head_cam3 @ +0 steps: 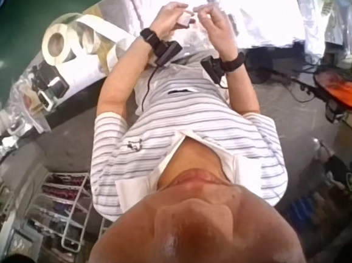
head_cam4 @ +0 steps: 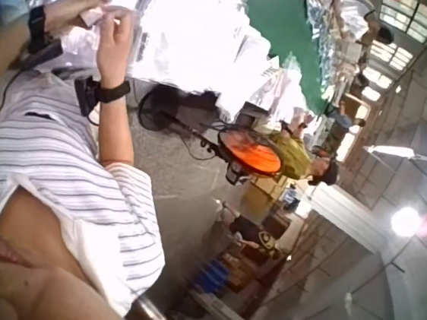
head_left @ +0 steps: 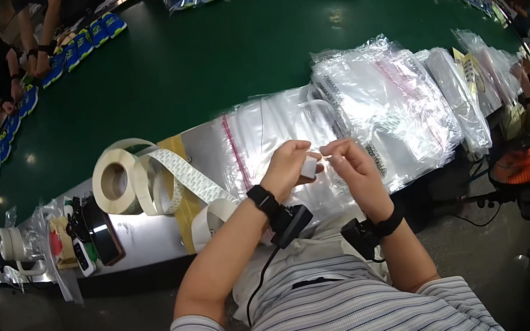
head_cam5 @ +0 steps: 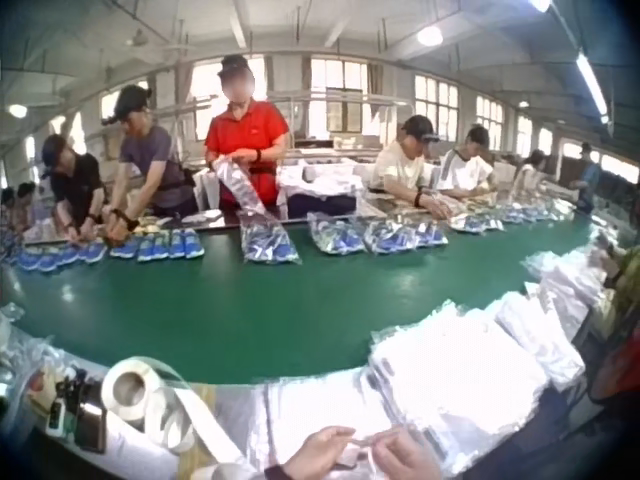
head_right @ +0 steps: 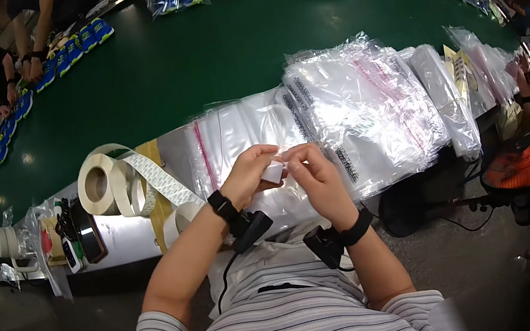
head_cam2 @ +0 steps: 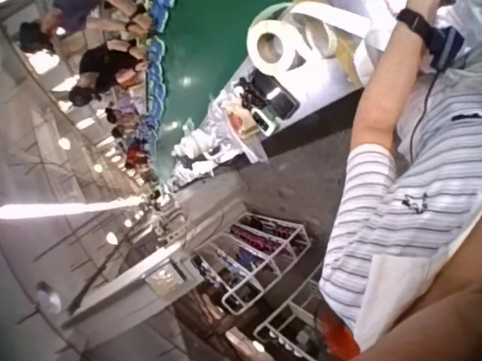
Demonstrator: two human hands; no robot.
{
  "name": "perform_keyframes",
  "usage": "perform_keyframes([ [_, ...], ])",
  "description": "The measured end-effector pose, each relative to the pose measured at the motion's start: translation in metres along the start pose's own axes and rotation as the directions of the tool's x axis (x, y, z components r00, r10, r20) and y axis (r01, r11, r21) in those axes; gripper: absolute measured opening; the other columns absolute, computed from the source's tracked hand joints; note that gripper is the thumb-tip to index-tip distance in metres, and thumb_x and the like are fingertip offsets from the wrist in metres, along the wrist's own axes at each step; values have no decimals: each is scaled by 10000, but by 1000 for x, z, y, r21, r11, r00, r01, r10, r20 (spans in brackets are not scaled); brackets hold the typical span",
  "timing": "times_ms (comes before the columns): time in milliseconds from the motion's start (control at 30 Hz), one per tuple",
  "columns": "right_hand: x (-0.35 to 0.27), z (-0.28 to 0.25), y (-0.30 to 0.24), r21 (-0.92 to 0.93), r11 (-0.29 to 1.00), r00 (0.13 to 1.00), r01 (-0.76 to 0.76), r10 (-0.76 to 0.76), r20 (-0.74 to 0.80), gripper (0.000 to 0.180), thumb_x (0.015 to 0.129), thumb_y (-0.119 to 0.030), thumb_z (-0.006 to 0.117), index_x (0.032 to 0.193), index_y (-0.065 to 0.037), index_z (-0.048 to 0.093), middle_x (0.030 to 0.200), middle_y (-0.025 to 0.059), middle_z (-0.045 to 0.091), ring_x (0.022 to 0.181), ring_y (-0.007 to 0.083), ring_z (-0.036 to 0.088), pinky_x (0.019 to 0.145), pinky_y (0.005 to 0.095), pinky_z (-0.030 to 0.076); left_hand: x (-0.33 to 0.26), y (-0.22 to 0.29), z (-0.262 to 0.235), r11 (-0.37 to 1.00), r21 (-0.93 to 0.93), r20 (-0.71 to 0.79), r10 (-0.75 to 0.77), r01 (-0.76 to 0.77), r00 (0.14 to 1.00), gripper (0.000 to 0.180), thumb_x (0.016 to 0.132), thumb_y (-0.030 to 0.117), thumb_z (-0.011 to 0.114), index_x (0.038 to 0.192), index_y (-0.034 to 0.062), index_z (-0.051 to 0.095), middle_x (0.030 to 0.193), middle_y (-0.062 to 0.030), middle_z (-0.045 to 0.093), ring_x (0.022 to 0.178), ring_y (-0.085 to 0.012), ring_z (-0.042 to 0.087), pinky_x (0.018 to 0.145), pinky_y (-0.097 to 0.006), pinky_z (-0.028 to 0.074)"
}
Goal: The person stands at a factory assembly line and repeatedly applies printed labels to a stack of clear plastic bags. They peel a label from a roll, place it on a bag, and smooth it down before moving to the next bag in the stack.
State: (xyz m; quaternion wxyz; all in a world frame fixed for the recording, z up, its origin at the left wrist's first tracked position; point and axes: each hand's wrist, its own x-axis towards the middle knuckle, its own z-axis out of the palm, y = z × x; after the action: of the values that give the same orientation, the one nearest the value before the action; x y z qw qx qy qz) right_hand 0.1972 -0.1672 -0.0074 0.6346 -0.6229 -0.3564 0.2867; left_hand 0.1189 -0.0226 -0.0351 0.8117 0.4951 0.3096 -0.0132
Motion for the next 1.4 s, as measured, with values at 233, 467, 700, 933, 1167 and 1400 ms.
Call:
perform_keyframes([
  [233,-29,18,4,-531,785,943,319,-206,262,406,773,-147,699,1129,-26,545,1133,119,549,1048,268,543,870,368,443,-68,8,-33,870,-472,275,-12,146,961,785,960,551,306,1471,26,25,1471,-263,191,1225,-405,448,876,-481,515],
  [467,-14,37,20,-643,638,906,423,-317,281,137,783,-65,653,918,-64,626,812,68,645,755,229,641,626,303,500,-178,-32,-90,732,626,-516,647,-269,561,369,902,165,565,1213,-22,501,1122,-144,584,977,-234,584,817,-331,482],
  [700,17,-129,-6,-342,929,746,-140,-128,-654,213,917,-208,555,1000,-14,589,913,44,619,842,128,592,702,271,457,-174,-76,-109,675,736,-526,520,54,673,524,768,170,700,1239,45,508,929,-122,613,901,-286,582,774,-373,472],
  [933,-50,-173,34,-907,333,537,-259,-731,-422,257,918,-89,551,1123,64,528,955,100,588,792,169,533,733,282,444,-165,-45,-81,937,1,-136,348,-351,928,689,790,-70,489,1442,55,304,1346,-87,503,1175,-123,487,979,-258,373],
  [1167,-26,87,-31,120,943,866,-309,227,446,173,945,-113,488,1063,2,541,935,38,588,876,94,535,791,253,434,-157,-36,-23,513,660,30,712,-549,702,985,720,-15,550,1491,92,-53,1481,-219,246,1298,-388,378,1053,-393,341],
  [1400,-1,78,-17,191,885,821,-425,287,494,80,920,-86,570,953,-14,561,831,-17,581,759,52,521,696,206,433,-173,-34,-38,843,226,-265,535,-488,802,998,807,19,654,1475,58,-86,1452,-222,276,843,-190,642,715,-286,537],
])
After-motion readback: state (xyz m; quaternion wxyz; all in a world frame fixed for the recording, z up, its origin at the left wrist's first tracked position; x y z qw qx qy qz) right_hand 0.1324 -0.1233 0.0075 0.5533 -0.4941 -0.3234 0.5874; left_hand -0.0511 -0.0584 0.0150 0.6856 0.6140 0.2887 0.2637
